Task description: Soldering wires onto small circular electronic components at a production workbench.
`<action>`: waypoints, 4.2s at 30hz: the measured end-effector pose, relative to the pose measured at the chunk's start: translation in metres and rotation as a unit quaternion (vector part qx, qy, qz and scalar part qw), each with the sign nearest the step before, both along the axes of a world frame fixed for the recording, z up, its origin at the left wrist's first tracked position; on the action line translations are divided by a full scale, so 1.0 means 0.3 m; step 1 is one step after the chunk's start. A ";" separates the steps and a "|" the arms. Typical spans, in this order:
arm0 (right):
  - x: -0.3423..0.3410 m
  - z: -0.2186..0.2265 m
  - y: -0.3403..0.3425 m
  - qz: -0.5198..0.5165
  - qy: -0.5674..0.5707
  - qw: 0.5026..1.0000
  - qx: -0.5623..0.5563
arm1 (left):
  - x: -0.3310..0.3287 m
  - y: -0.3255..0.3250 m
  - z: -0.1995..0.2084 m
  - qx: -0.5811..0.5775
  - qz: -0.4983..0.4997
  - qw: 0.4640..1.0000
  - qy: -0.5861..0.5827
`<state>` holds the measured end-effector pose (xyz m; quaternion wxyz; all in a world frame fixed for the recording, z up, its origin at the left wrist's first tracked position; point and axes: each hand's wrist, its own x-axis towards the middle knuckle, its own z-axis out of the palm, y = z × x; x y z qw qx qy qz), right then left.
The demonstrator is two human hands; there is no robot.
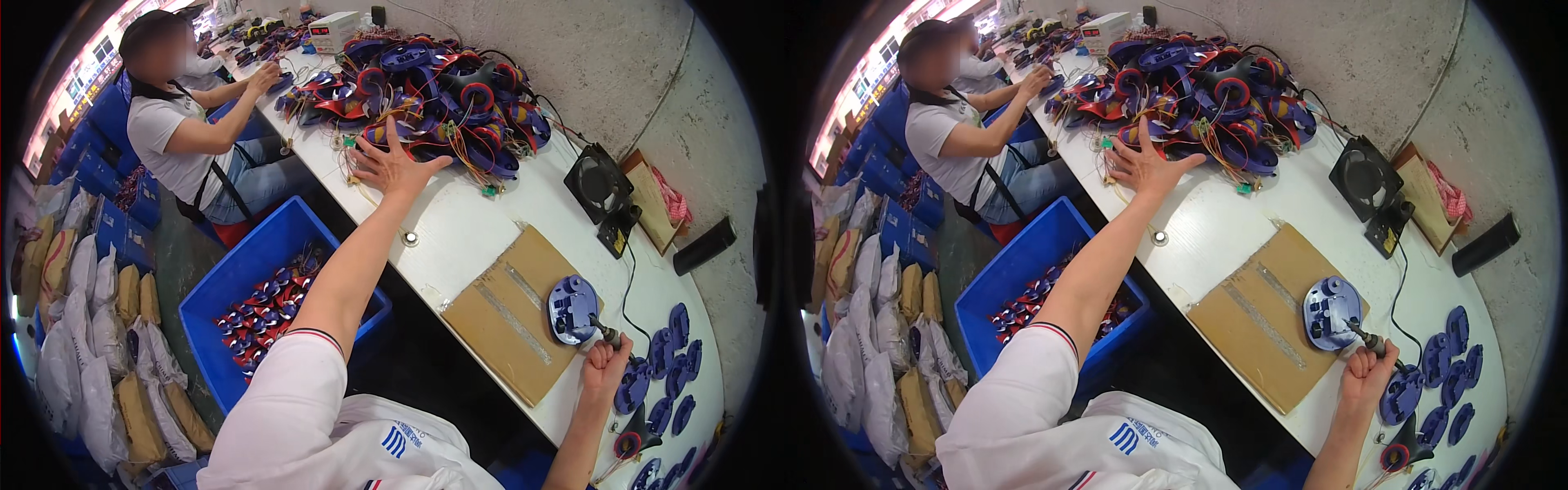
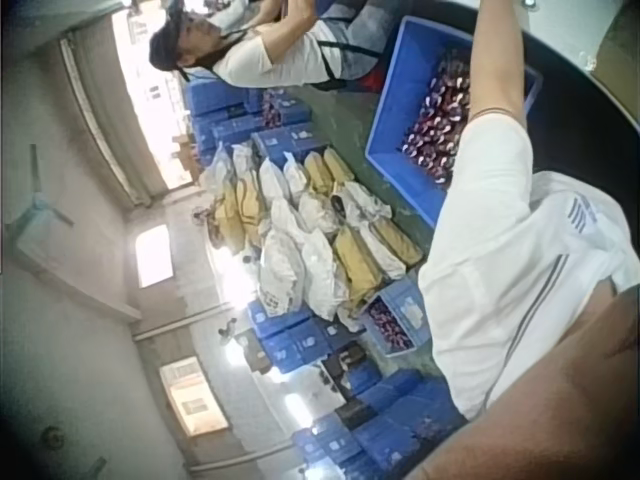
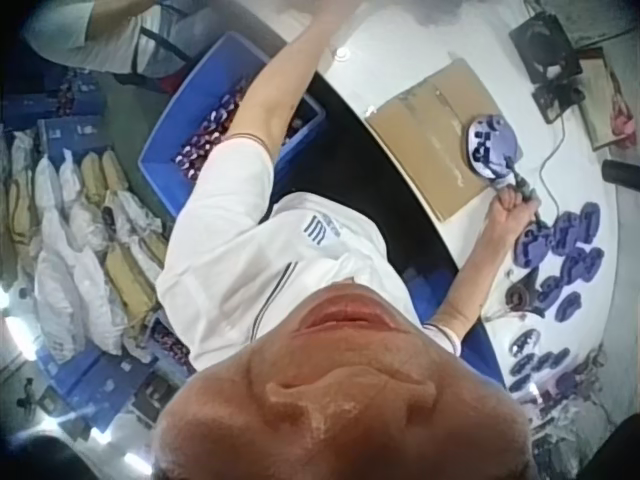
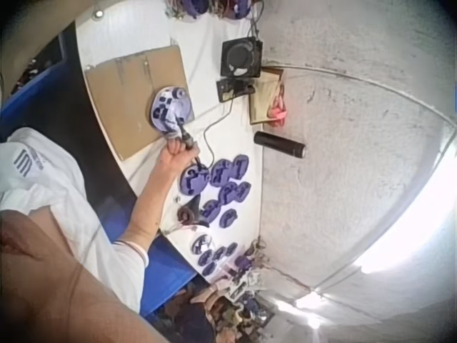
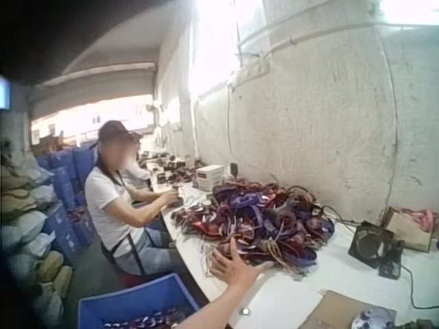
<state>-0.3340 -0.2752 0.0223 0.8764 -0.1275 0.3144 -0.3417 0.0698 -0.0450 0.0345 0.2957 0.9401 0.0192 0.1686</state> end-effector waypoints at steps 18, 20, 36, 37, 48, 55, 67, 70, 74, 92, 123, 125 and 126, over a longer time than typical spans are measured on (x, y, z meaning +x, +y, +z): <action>-0.023 -0.019 -0.013 0.012 -0.019 0.999 0.027 | 0.156 0.005 0.010 -0.029 -0.013 0.999 0.001; -0.005 -0.007 0.001 0.015 -0.017 1.000 0.014 | 0.210 0.033 -0.011 -0.019 -0.005 0.999 -0.028; -0.018 -0.019 -0.017 0.010 -0.025 0.999 -0.042 | -0.074 0.205 -0.056 0.176 -0.107 0.978 0.044; -0.023 -0.037 -0.028 0.039 -0.052 0.997 -0.045 | -0.065 0.174 -0.061 0.194 -0.116 0.972 0.059; -0.027 0.090 -0.037 -0.083 -0.024 0.992 -0.097 | -0.122 0.073 0.029 0.270 -0.180 0.946 0.026; -0.019 0.099 -0.087 -0.078 -0.033 0.991 -0.100 | -0.776 -0.268 0.047 0.096 -0.571 0.814 -0.049; -0.037 0.072 -0.050 -0.075 -0.051 0.990 -0.110 | -0.669 -0.195 0.134 -0.081 -0.725 0.684 -0.021; -0.043 0.069 -0.046 -0.069 -0.048 0.990 -0.115 | -0.643 -0.163 0.161 -0.071 -0.756 0.650 -0.002; -0.045 0.055 -0.043 -0.066 -0.044 0.990 -0.114 | -0.628 -0.131 0.149 -0.025 -0.784 0.620 -0.004; -0.211 -0.103 -0.389 0.124 -0.097 0.985 -0.066 | -0.325 0.983 -0.309 -0.462 0.121 0.876 0.070; -0.052 -0.026 -0.093 -0.056 0.006 0.997 -0.053 | -0.194 0.718 -0.731 0.379 -0.046 0.834 0.399; -0.043 -0.020 -0.091 -0.047 -0.005 0.997 -0.054 | -0.209 0.801 -0.695 0.332 0.005 0.885 0.327; -0.045 -0.019 -0.091 -0.047 -0.008 0.997 -0.055 | -0.217 0.844 -0.671 0.332 0.009 0.885 0.325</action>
